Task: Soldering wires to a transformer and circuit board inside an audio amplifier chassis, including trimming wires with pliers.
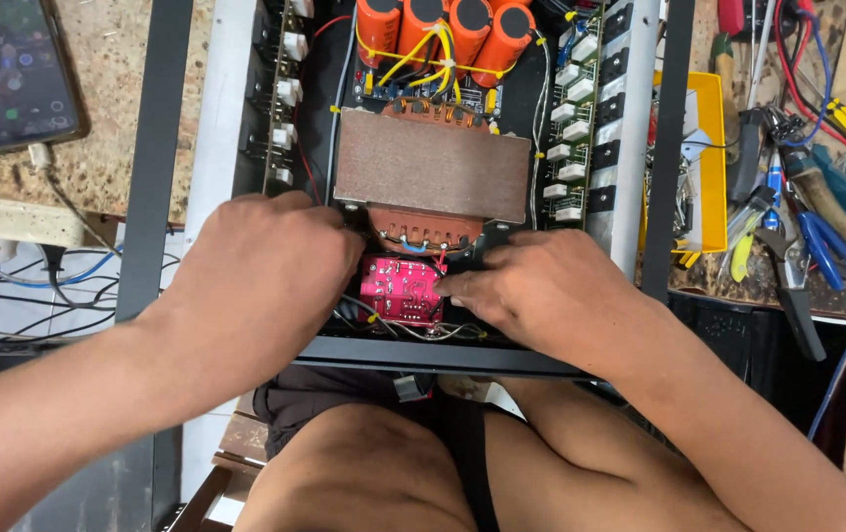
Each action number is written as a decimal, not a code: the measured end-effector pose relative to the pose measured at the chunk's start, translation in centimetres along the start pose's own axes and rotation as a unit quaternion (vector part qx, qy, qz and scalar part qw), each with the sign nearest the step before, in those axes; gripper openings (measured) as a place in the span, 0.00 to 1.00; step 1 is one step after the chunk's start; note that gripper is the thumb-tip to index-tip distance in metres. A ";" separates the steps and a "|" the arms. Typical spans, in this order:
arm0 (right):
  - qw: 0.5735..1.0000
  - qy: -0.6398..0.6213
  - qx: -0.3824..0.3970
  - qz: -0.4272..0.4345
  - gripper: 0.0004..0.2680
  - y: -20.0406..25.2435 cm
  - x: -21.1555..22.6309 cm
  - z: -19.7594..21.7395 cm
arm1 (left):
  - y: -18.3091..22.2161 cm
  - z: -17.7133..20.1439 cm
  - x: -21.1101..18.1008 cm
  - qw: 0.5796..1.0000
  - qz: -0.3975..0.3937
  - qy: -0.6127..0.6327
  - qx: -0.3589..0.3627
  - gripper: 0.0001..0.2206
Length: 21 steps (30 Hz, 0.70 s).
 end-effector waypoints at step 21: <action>0.982 0.044 -0.142 0.114 0.14 0.2 1.7 1.8 | 1.1 0.4 1.3 0.985 0.011 0.158 -0.064 0.06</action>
Point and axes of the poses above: each hand's wrist, its own y-axis away from the middle knuckle, its own z-axis out of the back of the hand, x = y × z, the point moved 6 cm from there along -y, towards the middle knuckle, and after that the axes turned 3 degrees about -z, right-handed, at the moved point
